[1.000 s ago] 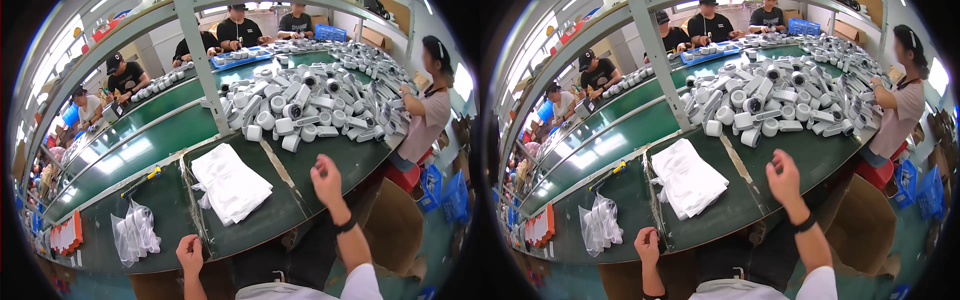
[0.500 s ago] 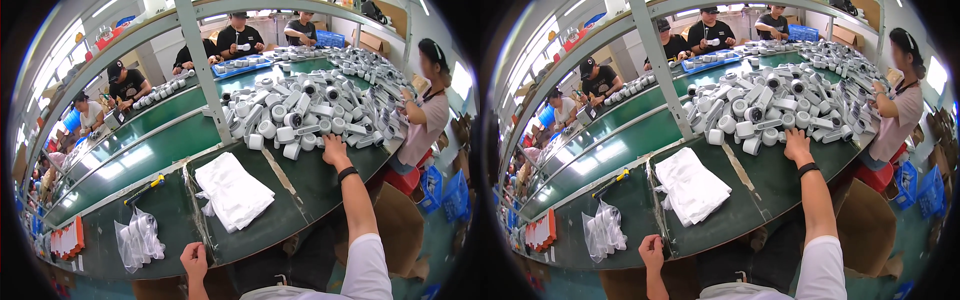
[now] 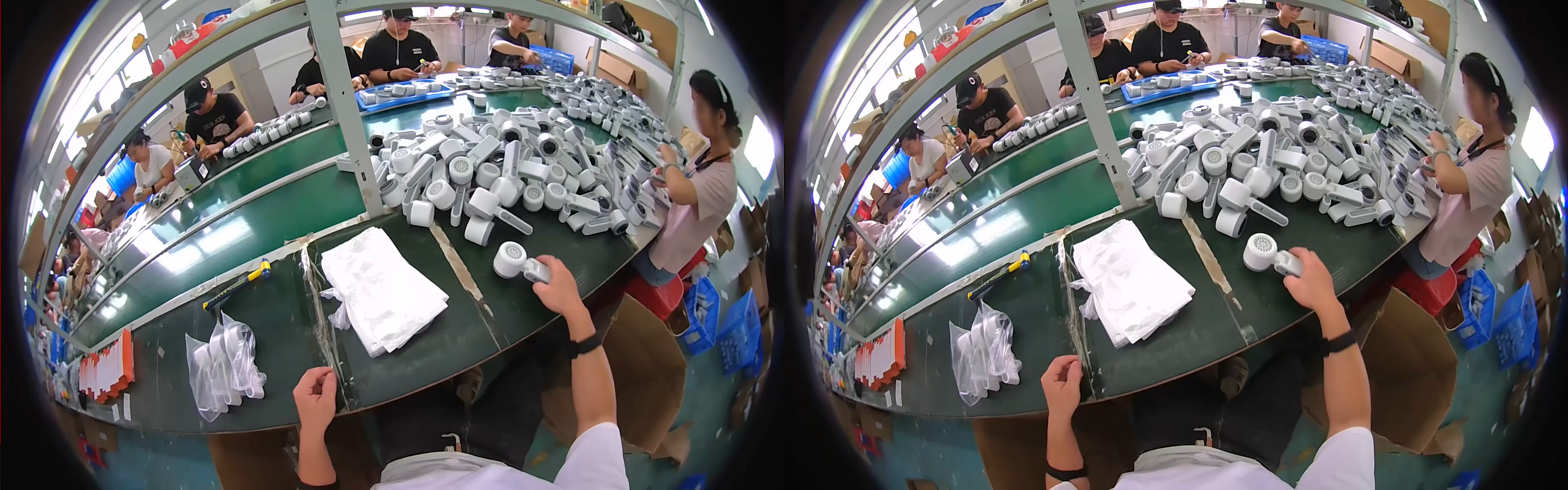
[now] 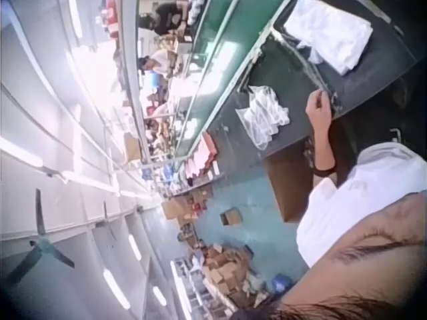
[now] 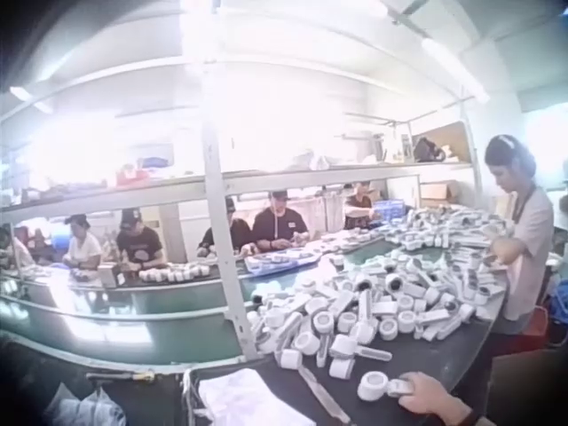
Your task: The person picks up a handheld fan, slides it into a plastic bag by hand, and places the bagged fan on the table. After repeating this for several fans, the person gathers the bagged fans and drops them into a cardboard box.
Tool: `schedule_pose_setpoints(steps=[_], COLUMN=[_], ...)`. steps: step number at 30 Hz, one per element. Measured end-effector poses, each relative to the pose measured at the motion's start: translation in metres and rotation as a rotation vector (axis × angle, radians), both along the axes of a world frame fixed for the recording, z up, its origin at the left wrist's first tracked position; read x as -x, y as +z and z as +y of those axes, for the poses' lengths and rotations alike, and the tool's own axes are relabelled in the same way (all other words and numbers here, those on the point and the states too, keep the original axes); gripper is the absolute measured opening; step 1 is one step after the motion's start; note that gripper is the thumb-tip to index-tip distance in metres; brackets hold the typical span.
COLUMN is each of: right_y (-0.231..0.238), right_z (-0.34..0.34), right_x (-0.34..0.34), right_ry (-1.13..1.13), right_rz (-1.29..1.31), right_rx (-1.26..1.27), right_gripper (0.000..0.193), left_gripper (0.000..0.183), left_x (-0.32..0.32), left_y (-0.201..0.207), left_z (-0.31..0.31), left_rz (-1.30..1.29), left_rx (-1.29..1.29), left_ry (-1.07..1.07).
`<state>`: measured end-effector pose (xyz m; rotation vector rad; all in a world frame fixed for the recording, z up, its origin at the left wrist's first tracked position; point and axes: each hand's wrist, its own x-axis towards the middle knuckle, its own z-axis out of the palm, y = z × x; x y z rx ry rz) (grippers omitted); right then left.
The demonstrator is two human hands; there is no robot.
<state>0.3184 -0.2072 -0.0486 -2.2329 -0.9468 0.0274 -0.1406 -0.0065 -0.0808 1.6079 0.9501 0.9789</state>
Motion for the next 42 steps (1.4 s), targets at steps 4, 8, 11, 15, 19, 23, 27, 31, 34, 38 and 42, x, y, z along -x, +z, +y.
schedule_pose_setpoints(steps=[4, 8, 11, 15, 19, 23, 27, 31, 34, 38, 42], right_y=[-0.012, -0.013, -0.02, -0.02, -0.021, 0.002, 0.001, 0.006, 0.011, 0.014, 0.025], right_z=[-0.015, -0.016, -0.013, -0.009, -0.005, 0.001, -0.003, -0.008, -0.013, -0.016, -0.018], right_x=[0.027, 0.046, 0.062, 0.097, 0.125, 0.15, 0.161, 0.172, 0.176, 0.176, 0.178], right_ry=[0.042, -0.065, -0.077, 0.02, 0.105, 0.182, 0.274, 0.348, 0.405, 0.486, 0.58], right_rz=[0.179, 0.182, 0.323, 0.561, 0.653, 0.925, 1.041, 1.118, 1.137, 1.169, 1.099], right_rx=[-0.201, -0.344, -0.476, -0.563, -0.579, -0.588, -0.554, -0.519, -0.499, -0.359, -0.173], right_gripper=[0.049, 0.043, 0.04, 0.031, 0.027, 0.029, 0.039, 0.039, 0.038, 0.044, 0.064], left_gripper=[0.014, 0.02, 0.024, 0.028, 0.03, 0.026, 0.016, 0.01, 0.006, 0.006, 0.01], left_x=[-0.034, -0.08, -0.105, -0.12, -0.127, -0.134, -0.138, -0.141, -0.147, -0.145, -0.139], left_y=[0.045, 0.081, 0.081, 0.077, 0.077, 0.079, 0.071, 0.074, 0.074, 0.08, 0.088], left_z=[-0.011, -0.016, -0.013, -0.009, -0.008, -0.003, 0.004, 0.005, 0.001, -0.005, -0.012], left_rz=[0.039, 0.151, 0.279, 0.472, 0.574, 0.598, 0.754, 0.414, 0.116, -0.039, 0.05], left_rx=[-0.231, -0.601, -0.802, -0.839, -0.877, -0.82, -0.758, -0.694, -0.385, -0.114, -0.195], left_ry=[-0.115, -0.311, -0.329, -0.33, -0.285, -0.197, -0.242, -0.247, -0.35, -0.349, -0.319])
